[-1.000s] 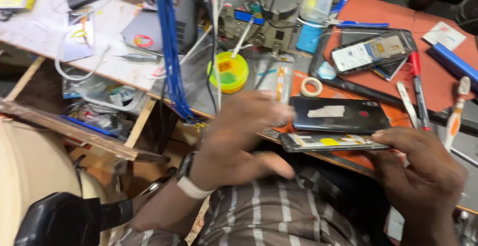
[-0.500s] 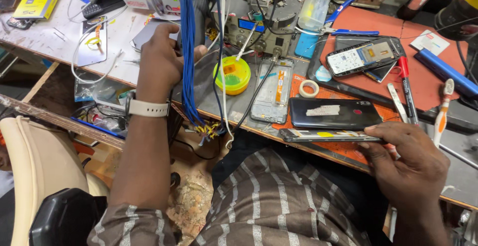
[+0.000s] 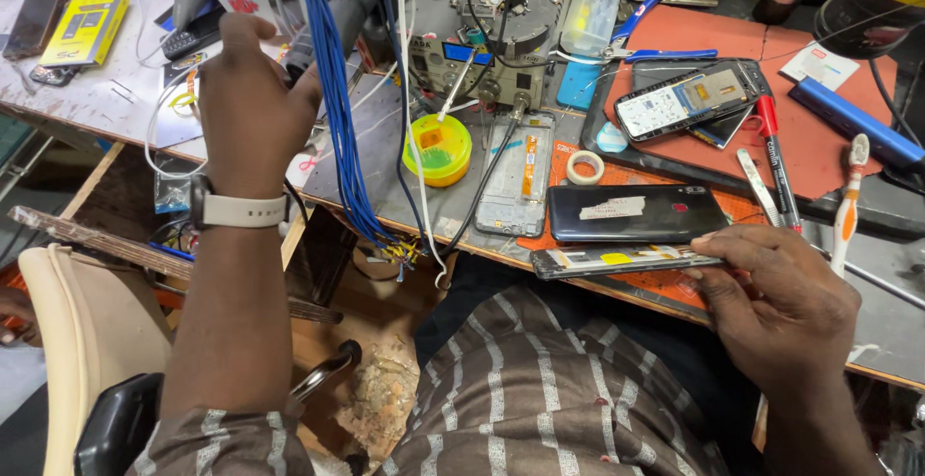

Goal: The person pries open the back cover of a smartphone at a cluttered repair workbench, then uses tweezers to work on the exposed internal components, at one point applying heat with a heat gun to the device. They continue manipulating the opened phone with tweezers throughout the clip.

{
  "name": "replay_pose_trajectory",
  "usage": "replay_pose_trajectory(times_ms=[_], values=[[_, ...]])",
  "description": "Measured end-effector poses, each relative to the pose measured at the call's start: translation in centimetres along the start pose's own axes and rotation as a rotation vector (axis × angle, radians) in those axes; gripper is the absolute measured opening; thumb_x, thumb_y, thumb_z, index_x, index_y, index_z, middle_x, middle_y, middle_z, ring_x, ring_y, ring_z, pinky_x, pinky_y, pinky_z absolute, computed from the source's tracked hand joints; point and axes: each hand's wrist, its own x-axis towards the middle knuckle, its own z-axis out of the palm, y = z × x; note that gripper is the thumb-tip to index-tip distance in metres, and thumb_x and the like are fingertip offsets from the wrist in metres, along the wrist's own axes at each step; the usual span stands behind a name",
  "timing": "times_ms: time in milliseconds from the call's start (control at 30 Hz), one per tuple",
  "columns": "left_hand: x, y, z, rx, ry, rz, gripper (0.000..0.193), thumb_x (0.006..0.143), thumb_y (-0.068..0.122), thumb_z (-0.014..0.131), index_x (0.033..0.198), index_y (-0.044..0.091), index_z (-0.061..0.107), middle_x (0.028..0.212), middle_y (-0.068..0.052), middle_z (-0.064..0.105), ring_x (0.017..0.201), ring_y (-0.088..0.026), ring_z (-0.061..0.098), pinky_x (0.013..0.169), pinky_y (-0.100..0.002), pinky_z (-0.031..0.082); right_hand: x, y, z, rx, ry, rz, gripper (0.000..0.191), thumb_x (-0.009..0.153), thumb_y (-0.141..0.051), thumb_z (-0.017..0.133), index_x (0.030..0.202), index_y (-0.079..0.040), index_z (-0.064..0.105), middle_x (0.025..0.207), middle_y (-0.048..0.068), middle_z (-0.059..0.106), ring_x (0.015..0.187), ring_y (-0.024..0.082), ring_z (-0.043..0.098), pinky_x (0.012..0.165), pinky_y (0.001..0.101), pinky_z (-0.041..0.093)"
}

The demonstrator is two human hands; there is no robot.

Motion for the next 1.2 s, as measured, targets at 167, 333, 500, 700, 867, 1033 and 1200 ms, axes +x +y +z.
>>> replay_pose_trajectory(times_ms=[167,333,500,700,867,1033,1200], values=[[-1.6,1.8,0.4,0.3,0.395,0.223,0.061,0.083,0.049,0.088,0.095,0.002,0.052,0.077,-0.018,0.067,0.07,-0.039,0.067,0.061,-0.047,0.051,0.0,-0.2,0.1,0.015,-0.004,0.026,0.019,0.095,-0.007,0.079,0.114,-0.005,0.075,0.105,0.01,0.074,0.086,0.012,0.072,0.066,0.0212,0.056],[-2.6,2.4,3.1,0.308,0.309,-0.058,0.043,0.106,0.031,0.069,0.07,0.008,0.066,0.065,-0.02,0.065,0.06,-0.04,0.065,0.055,-0.05,0.05,0.3,-0.4,0.0,0.054,0.011,0.032,0.019,0.094,-0.007,0.078,0.113,-0.005,0.075,0.105,0.011,0.074,0.083,0.012,0.072,0.066,0.0213,0.058],[-3.0,1.8,4.8,0.179,0.113,-0.139,0.051,0.11,0.036,0.063,0.071,0.003,0.069,0.066,-0.024,0.064,0.058,-0.042,0.062,0.058,-0.05,0.051,0.3,-0.2,-0.1,0.035,-0.005,0.039,0.019,0.092,-0.006,0.078,0.111,-0.005,0.075,0.108,0.012,0.074,0.083,0.012,0.072,0.065,0.0216,0.058],[-3.5,2.7,5.0,-1.51,-0.137,-0.953,0.045,0.103,0.036,0.061,0.115,-0.007,0.055,0.1,-0.03,0.074,0.078,-0.036,0.075,0.067,-0.043,0.061,0.3,0.0,-0.2,0.062,-0.01,0.016,0.019,0.093,-0.007,0.078,0.112,-0.005,0.075,0.11,0.012,0.074,0.089,0.013,0.073,0.067,0.0202,0.059],[-2.0,4.2,4.7,-1.754,0.333,-1.35,0.055,0.097,0.042,0.062,0.115,-0.005,0.04,0.109,-0.038,0.064,0.099,-0.044,0.072,0.083,-0.052,0.064,0.4,-0.5,-0.3,0.08,0.006,0.036,0.021,0.092,-0.007,0.078,0.113,-0.005,0.074,0.11,0.012,0.074,0.089,0.014,0.073,0.067,0.0212,0.059],[-2.0,4.0,3.7,-2.153,-0.281,-1.04,0.074,0.102,0.053,0.069,0.127,-0.015,0.055,0.107,-0.032,0.069,0.088,-0.037,0.07,0.076,-0.04,0.062,0.5,-0.7,-0.4,0.057,0.015,0.02,0.021,0.092,-0.007,0.078,0.113,-0.007,0.075,0.11,0.011,0.074,0.092,0.015,0.073,0.069,0.0228,0.058],[-1.9,4.2,2.5,-2.112,0.018,-1.341,0.076,0.089,0.064,0.064,0.112,-0.008,0.059,0.095,-0.02,0.073,0.07,-0.026,0.07,0.057,-0.029,0.058,0.2,-0.7,-0.4,0.047,0.01,0.046,0.019,0.093,-0.005,0.078,0.111,-0.006,0.076,0.106,0.01,0.075,0.087,0.014,0.073,0.065,0.0223,0.056]])
